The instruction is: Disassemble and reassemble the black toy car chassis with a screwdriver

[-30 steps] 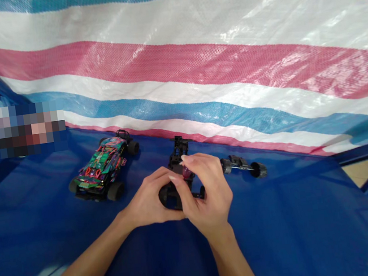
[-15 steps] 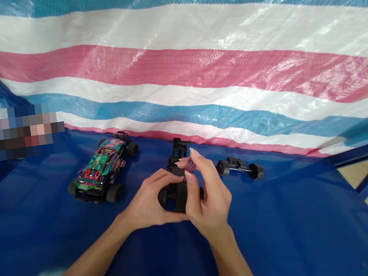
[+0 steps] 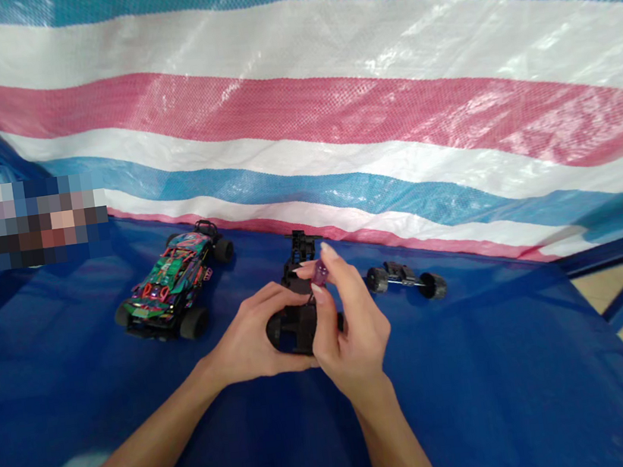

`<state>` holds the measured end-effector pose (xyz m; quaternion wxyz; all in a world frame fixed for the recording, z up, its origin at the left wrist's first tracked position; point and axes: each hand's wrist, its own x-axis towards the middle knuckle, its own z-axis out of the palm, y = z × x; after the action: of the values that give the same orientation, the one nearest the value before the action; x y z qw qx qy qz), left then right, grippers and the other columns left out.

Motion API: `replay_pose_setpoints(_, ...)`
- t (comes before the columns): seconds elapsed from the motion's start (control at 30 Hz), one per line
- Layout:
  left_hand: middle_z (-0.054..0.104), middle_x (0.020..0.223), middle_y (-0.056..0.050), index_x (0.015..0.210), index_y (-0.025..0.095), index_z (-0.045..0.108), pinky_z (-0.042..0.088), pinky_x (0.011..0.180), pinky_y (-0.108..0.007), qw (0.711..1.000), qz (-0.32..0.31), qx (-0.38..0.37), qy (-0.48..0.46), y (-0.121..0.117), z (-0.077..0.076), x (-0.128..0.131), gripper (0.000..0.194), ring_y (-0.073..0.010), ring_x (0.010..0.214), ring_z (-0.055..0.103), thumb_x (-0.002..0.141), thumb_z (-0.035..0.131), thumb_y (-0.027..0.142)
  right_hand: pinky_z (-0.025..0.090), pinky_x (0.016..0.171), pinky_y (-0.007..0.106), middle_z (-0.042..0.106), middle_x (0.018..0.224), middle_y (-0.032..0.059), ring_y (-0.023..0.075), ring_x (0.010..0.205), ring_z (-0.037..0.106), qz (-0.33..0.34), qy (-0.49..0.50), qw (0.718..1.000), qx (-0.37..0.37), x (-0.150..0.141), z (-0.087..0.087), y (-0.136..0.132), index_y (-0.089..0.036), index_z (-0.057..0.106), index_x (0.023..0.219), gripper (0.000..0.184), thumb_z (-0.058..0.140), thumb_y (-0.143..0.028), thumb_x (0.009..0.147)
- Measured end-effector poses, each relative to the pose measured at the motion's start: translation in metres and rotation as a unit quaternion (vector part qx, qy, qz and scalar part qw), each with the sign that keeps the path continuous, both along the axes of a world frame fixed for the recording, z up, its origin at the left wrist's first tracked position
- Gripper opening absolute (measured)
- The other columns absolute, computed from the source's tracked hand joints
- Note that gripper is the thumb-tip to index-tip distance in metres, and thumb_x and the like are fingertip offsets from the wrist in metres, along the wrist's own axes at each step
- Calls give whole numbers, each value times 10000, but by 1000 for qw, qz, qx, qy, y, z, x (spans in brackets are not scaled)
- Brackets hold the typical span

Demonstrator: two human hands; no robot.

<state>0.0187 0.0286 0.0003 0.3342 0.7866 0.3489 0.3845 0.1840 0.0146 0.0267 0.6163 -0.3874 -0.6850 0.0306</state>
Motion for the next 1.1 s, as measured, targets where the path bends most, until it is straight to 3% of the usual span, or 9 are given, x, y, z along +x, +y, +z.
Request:
replay_pose_setpoints(0.1, 778, 1120, -79, 1165, 224, 733, 614, 941, -405, 1000, -2, 0, 5, 0, 2, 0, 619, -284, 1037, 737, 653, 987, 459, 658, 921, 503, 754, 1158, 92, 261, 1047, 751, 17, -7, 999, 34, 1, 1, 3, -274, 569, 1514, 585, 668, -87, 968)
replay_pose_setpoints(0.27, 776, 1132, -81, 1196, 236, 729, 614, 952, -407, 1000, -1, -3, 9, 0, 1, 0, 663, -288, 1060, 735, 645, 991, 498, 634, 714, 375, 688, 977, 19, 200, 850, 693, -26, 7, 997, 69, 3, 6, 6, -322, 665, 1398, 621, 797, -38, 861)
replay_pose_setpoints(0.5, 767, 1209, -100, 1202, 226, 716, 610, 969, -409, 1000, 0, 9, -6, 0, -3, 0, 667, -289, 1087, 740, 648, 992, 478, 661, 922, 461, 782, 1136, 87, 240, 1004, 778, 4, 14, 1000, 7, 1, -3, 1, -274, 433, 1644, 682, 572, -61, 1011)
replay_pose_setpoints(0.63, 769, 1148, -79, 1166, 224, 722, 607, 946, -401, 1000, -1, 9, 7, 0, -1, 0, 611, -282, 1056, 733, 659, 982, 444, 653, 914, 483, 737, 1155, 88, 250, 1042, 743, 24, 4, 999, 23, 2, -1, 2, -282, 584, 1499, 566, 651, -81, 974)
replay_pose_setpoints(0.77, 765, 1085, -62, 1158, 221, 725, 599, 918, -392, 1000, -3, 15, 12, 0, 0, 0, 605, -275, 1031, 726, 669, 980, 470, 647, 758, 414, 654, 1003, 26, 217, 911, 694, 3, 8, 999, 50, 3, 4, 4, -308, 659, 1362, 563, 789, -57, 875)
replay_pose_setpoints(0.93, 775, 1109, -59, 1204, 221, 708, 598, 937, -390, 1000, -7, 26, 10, 0, 1, 0, 636, -273, 1047, 722, 674, 980, 445, 620, 728, 377, 654, 943, 8, 195, 866, 671, 16, 20, 998, 61, 2, 7, 4, -313, 663, 1412, 663, 755, 36, 857)
replay_pose_setpoints(1.1, 777, 1132, -75, 1158, 218, 715, 610, 946, -391, 1000, -2, 24, -1, 0, -1, 0, 614, -274, 1044, 731, 652, 989, 434, 639, 831, 421, 722, 1055, 41, 213, 927, 728, 17, 47, 998, 29, 0, 2, 2, -321, 556, 1543, 715, 698, -6, 917)
